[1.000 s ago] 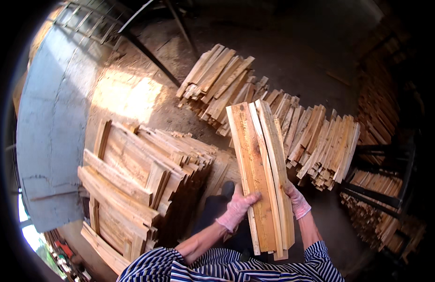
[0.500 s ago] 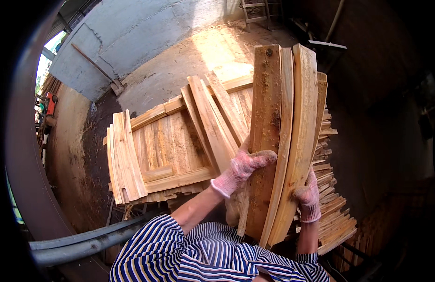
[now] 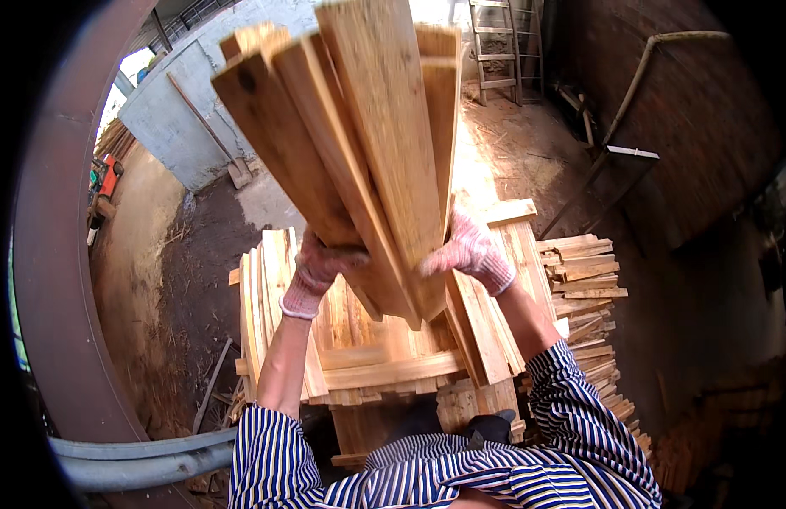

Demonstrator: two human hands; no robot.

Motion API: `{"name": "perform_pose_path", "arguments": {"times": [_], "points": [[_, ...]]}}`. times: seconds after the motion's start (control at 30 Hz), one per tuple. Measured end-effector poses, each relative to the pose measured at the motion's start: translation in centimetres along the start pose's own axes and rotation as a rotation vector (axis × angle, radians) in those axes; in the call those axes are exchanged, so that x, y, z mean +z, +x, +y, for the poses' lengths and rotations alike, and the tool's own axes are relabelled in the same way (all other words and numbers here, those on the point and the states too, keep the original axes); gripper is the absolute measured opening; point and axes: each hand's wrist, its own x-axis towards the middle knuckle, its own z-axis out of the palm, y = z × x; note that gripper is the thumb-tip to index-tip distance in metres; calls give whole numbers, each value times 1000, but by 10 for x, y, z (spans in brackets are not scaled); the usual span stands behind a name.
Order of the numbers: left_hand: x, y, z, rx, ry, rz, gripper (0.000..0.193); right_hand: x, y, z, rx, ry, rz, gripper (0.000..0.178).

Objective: The person picks up wooden planks from a large pile and stacks them onto a wooden pallet. They repeatedly lift the planks and place them in an organized stack, occasionally adjusting the alignment of the wood.

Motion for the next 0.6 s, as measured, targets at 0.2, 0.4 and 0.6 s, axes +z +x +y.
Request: {"name": "perform_pose_path", "arguments": {"times": [0.2, 0.4, 0.6], "points": [[-32, -49, -142, 61, 601, -182, 91, -19, 3, 201, 472, 394, -118, 108], [-40, -16, -144, -369, -568, 13, 71, -20, 23, 145, 399, 239, -22, 138], [2, -14, -81, -656, -370, 215, 52, 14, -7, 122, 518, -113, 320, 139]]}}
